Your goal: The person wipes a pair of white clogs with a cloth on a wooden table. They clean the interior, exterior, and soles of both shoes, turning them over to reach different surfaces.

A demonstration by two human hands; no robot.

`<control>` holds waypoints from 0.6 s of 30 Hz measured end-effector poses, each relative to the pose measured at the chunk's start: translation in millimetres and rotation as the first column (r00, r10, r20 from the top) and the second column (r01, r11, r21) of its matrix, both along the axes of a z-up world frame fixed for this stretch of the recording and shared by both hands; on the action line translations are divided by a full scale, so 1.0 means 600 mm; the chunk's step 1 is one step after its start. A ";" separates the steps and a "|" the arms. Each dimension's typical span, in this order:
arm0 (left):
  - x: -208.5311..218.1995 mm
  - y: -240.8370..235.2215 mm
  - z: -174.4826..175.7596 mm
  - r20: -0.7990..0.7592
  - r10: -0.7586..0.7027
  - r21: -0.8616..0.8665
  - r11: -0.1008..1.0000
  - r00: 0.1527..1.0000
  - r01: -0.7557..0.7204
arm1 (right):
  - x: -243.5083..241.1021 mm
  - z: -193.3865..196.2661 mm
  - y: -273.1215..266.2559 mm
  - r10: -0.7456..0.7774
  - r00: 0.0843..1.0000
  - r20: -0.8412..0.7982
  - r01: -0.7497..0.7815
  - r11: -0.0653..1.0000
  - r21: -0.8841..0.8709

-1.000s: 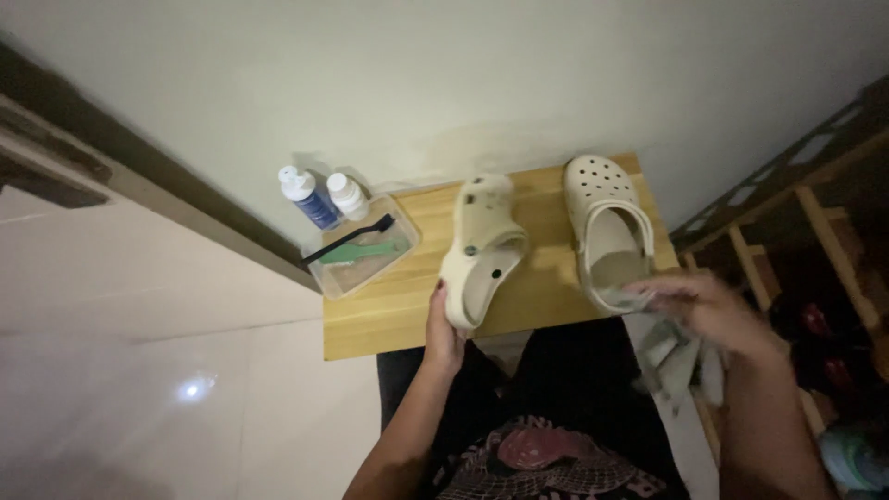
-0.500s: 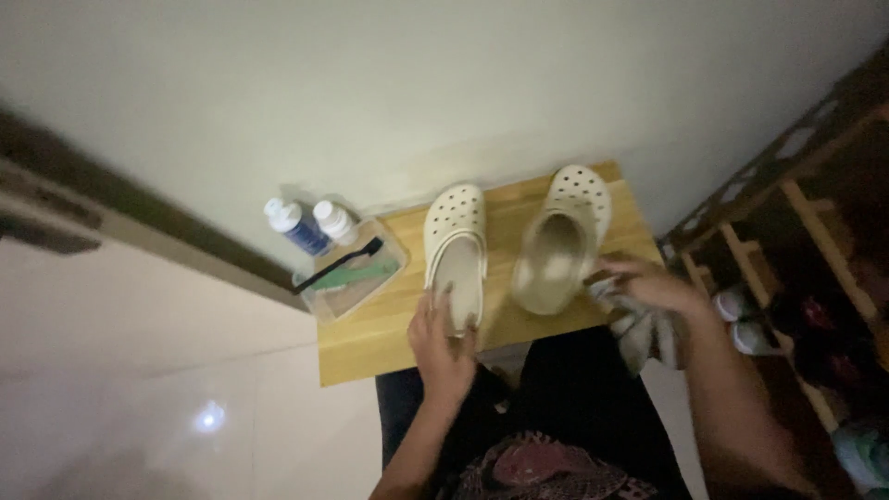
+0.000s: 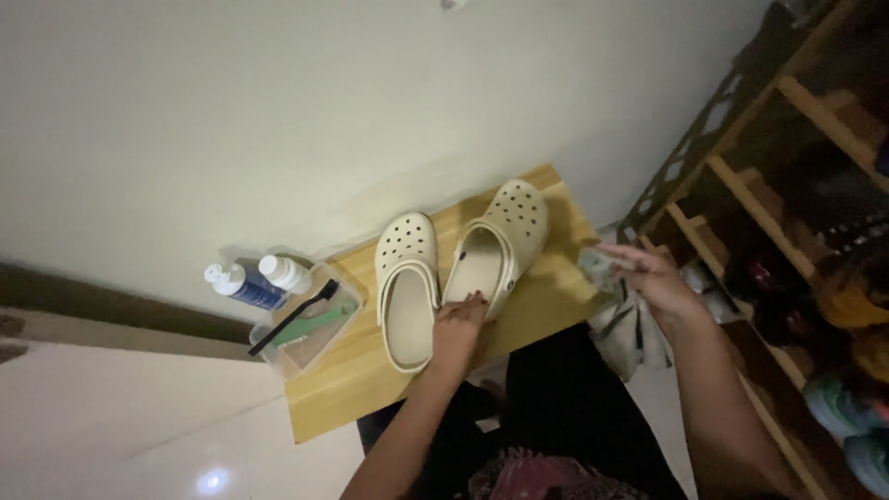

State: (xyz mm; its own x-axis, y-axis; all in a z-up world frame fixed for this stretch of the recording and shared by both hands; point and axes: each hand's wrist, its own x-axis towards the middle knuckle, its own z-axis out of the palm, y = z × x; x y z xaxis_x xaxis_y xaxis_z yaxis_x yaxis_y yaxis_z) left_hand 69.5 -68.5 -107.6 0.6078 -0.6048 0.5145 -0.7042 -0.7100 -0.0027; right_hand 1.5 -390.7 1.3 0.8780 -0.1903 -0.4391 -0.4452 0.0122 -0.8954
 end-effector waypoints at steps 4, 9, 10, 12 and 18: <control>-0.037 0.001 0.063 -0.754 -0.257 -0.554 0.743 0.605 -0.375 | 0.021 0.014 0.015 -0.271 0.939 0.211 0.268 0.963 0.041; -0.073 0.006 0.149 -0.705 -0.601 -0.627 0.279 0.376 -0.728 | 0.080 0.059 0.104 -0.209 0.882 0.423 0.310 0.933 -0.185; -0.083 0.008 0.165 -0.735 -0.554 -0.626 0.331 0.391 -0.706 | 0.102 0.049 0.121 -0.131 0.865 0.484 0.281 0.926 -0.252; -0.088 0.013 0.159 -0.760 -0.503 -0.621 0.378 0.411 -0.687 | 0.140 0.024 0.158 -0.042 0.842 0.538 0.250 0.914 -0.320; -0.081 0.035 0.106 -0.775 -0.311 -0.589 0.672 0.550 -0.450 | 0.149 -0.040 0.255 0.368 0.453 0.812 0.364 0.755 -0.546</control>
